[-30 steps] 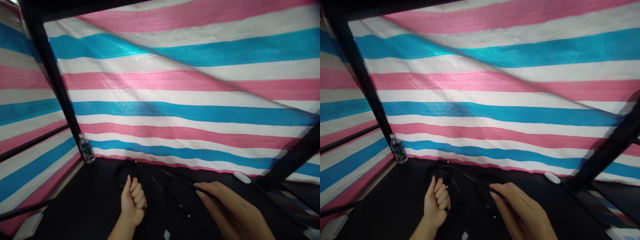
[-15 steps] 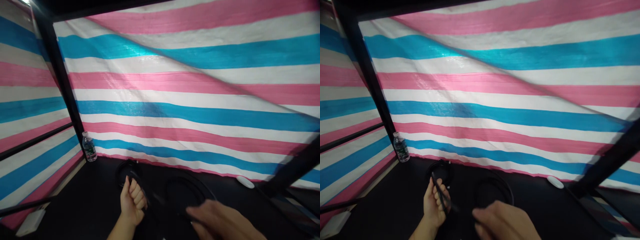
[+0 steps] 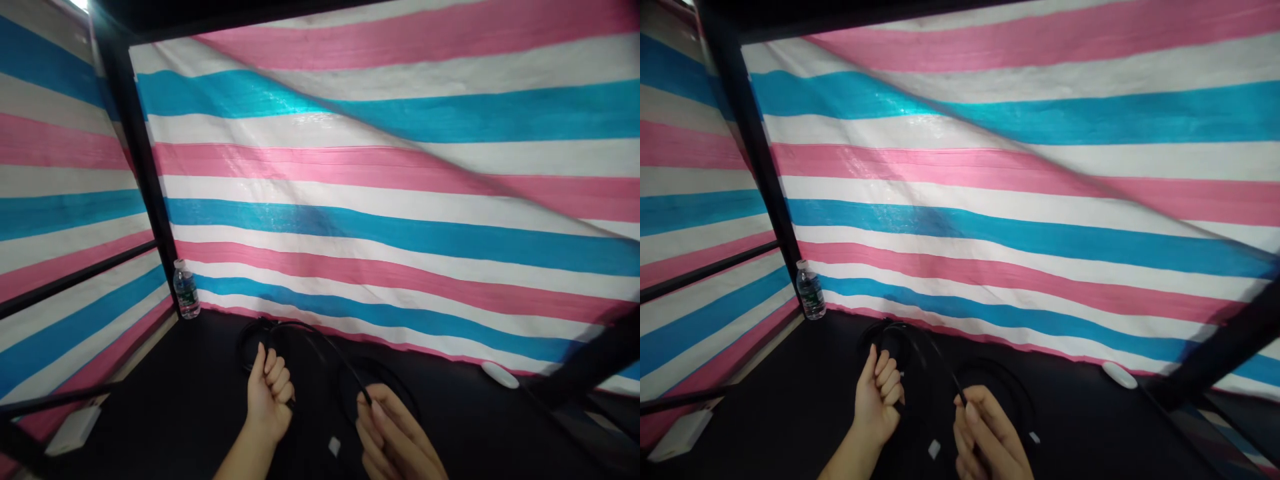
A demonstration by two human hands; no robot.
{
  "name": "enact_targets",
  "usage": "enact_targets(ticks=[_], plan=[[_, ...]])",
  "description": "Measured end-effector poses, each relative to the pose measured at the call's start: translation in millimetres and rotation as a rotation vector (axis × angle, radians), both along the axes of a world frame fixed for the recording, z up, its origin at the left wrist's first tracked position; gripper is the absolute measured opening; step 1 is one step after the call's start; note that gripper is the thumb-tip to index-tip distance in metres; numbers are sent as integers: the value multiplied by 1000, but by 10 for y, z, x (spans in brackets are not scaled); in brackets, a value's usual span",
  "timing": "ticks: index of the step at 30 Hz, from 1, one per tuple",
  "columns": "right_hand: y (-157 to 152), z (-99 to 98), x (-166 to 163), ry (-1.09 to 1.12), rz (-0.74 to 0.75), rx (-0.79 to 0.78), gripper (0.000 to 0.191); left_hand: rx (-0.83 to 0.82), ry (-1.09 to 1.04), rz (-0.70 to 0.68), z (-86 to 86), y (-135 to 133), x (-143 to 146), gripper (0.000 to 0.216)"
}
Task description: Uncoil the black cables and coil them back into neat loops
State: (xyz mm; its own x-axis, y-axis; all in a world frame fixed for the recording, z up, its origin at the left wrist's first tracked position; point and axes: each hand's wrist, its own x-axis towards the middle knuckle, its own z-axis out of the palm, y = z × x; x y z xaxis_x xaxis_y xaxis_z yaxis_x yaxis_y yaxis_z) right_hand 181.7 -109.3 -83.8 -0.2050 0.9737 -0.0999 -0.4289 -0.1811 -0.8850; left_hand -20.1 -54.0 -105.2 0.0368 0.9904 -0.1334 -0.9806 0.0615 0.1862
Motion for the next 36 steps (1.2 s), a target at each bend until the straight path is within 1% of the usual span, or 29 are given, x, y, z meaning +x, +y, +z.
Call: enact_targets(ticks=[2,4,7,10,12,14,16,19,20,22,24,26,27,28,31,32,34,36], plan=[[136,-79,-97,115,-13,-36,38,-54,-32,24,-20,28,33,56],[260,-119,-157,163,-62,-19,41,-89,-55,44,-55,43,62,54],[393,-103,-197,213,-147,-16,42,-95,-99,52,-86,41,77,52],[457,-79,-221,247,-167,8,41,-91,-145,52,-75,18,80,50],[473,-121,-238,215,-158,39,39,-100,-160,50,-56,-1,103,49],[481,-228,-249,138,-118,87,40,-111,-158,54,-38,-14,146,48],[483,-381,-252,63,-57,168,41,-126,-160,64,-27,-18,191,49],[464,-618,-277,100,-70,322,41,-159,-188,96,-12,-5,214,50],[448,-678,-303,121,-74,371,44,-167,-193,115,-6,1,206,50],[398,-750,-388,122,-46,455,59,-169,-192,159,8,11,182,49],[331,-754,-507,70,-18,493,74,-160,-176,180,17,13,173,49],[267,-705,-624,22,-65,458,76,-150,-141,166,13,4,206,50],[243,-668,-668,-8,-102,430,72,-147,-114,147,4,-5,241,51],[230,-629,-696,-52,-144,405,64,-144,-82,127,-11,-18,289,52],[254,-530,-682,-179,-258,409,33,-160,32,79,-85,-77,477,56],[281,-510,-651,-188,-279,419,31,-166,91,54,-116,-103,539,56],[349,-482,-571,-114,-295,381,41,-177,262,-22,-174,-153,634,54],[419,-449,-484,24,-292,272,48,-179,470,-90,-201,-183,654,47]])
